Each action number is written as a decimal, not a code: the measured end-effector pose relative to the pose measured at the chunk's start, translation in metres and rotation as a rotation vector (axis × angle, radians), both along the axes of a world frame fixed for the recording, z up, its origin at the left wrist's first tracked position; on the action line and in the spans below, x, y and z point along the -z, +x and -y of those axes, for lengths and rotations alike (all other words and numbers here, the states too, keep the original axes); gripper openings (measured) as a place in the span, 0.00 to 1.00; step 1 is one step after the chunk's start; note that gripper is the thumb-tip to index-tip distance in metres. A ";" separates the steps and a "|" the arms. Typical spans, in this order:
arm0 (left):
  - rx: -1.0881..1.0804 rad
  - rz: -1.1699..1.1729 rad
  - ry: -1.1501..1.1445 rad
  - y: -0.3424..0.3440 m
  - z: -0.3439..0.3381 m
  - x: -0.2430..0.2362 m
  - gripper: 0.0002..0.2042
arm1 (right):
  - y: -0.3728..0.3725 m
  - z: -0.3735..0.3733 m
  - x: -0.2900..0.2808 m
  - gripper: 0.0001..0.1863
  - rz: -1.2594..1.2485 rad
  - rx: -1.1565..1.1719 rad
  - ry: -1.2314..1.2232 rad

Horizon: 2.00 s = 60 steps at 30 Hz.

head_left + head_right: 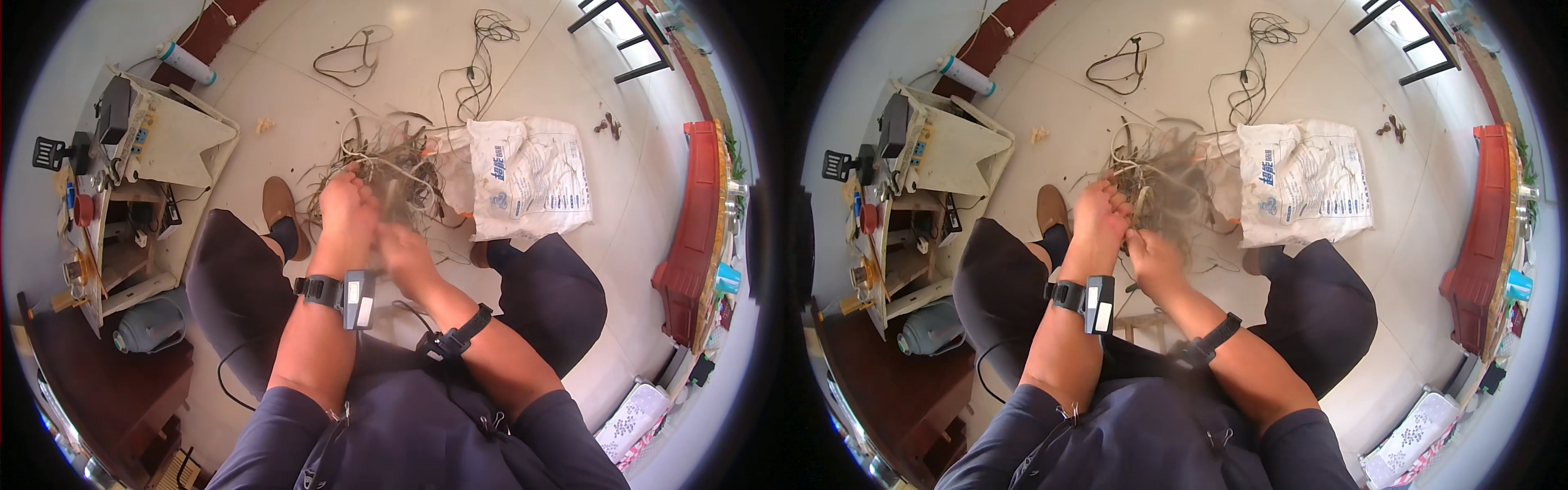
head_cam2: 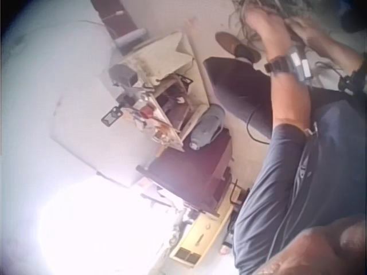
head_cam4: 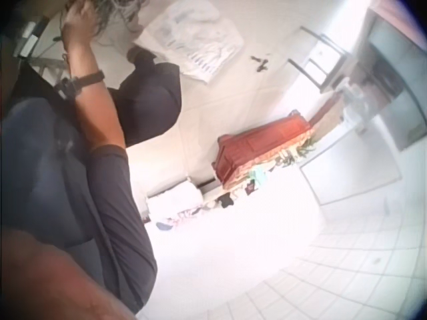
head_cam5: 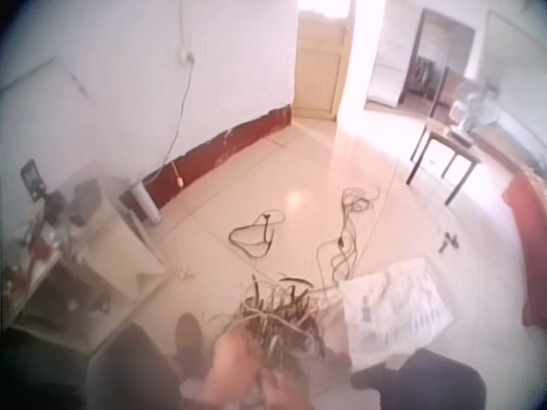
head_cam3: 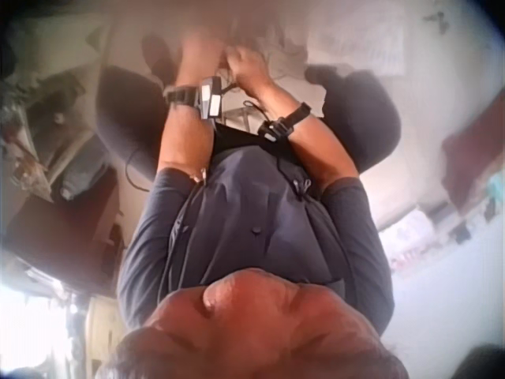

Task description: The person strips insulation from wires using pliers and wraps white tape around a wire junction.

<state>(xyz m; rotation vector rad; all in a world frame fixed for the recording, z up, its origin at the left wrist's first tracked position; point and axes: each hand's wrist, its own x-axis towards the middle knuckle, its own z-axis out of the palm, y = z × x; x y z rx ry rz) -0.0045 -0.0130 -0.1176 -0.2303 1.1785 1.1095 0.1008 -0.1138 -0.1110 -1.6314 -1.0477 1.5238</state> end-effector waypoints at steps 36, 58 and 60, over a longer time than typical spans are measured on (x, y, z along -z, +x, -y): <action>-0.063 0.051 0.215 -0.012 -0.007 0.004 0.11 | 0.030 0.016 -0.011 0.14 0.053 -0.308 -0.074; -0.021 0.149 0.245 0.013 0.027 -0.003 0.17 | 0.050 -0.035 -0.021 0.13 -0.460 0.299 -0.259; 0.036 0.182 0.265 0.017 0.030 -0.012 0.17 | 0.055 -0.035 -0.015 0.14 -0.512 0.314 -0.232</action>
